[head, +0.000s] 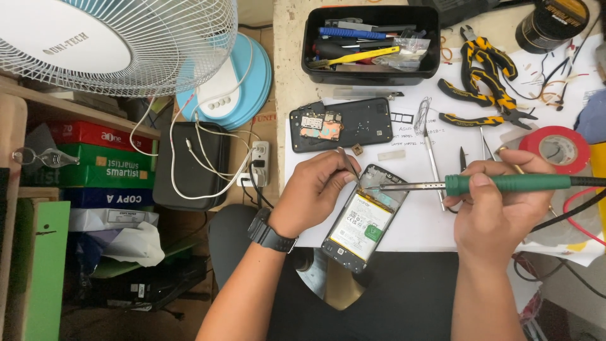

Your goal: The person uses a soldering iron to work on the battery connector of a disassembled smartphone. They then use a metal spudger to pry and adjust the battery within the phone's chassis.

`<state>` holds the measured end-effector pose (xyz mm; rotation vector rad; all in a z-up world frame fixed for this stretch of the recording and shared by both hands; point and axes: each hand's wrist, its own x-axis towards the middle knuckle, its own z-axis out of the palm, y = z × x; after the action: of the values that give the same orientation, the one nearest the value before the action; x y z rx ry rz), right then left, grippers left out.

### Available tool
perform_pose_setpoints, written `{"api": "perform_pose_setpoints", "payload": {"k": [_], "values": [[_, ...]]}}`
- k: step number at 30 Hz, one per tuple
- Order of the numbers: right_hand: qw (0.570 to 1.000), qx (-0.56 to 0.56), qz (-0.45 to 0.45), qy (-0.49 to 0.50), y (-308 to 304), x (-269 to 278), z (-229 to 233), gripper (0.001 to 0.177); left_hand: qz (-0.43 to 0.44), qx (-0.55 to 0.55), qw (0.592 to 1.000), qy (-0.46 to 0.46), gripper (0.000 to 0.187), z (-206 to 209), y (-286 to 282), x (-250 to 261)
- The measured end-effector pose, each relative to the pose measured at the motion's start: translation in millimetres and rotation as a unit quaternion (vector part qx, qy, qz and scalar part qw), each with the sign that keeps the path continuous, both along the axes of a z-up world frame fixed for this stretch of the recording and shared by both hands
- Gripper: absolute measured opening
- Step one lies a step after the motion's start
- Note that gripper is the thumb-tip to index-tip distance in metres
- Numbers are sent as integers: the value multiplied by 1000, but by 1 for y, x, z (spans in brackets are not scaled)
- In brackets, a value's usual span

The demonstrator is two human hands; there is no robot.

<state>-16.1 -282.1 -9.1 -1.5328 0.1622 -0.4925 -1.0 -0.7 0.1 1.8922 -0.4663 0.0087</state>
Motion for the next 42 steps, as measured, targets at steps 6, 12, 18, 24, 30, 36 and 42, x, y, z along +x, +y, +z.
{"api": "perform_pose_setpoints", "payload": {"k": [6,12,18,24,30,36,42], "values": [[1000,7,-1,6,0,0,1,44,8,2,1000,-1,10,-4,0,0],[1000,11,2,4,0,0,1,44,3,2,1000,-2,10,-4,0,0],[1000,21,0,15,-2,0,-1,44,-1,7,1000,0,11,-1,1,0],[1000,18,2,3,-1,0,-1,43,12,10,1000,8,11,-4,0,0],[1000,23,4,5,-1,0,-1,44,0,10,1000,1,12,0,0,0],[999,31,7,12,0,0,0,40,24,4,1000,15,10,-4,0,0],[1000,25,-3,-9,-1,1,-7,40,48,-33,998,22,19,-10,0,1]]}}
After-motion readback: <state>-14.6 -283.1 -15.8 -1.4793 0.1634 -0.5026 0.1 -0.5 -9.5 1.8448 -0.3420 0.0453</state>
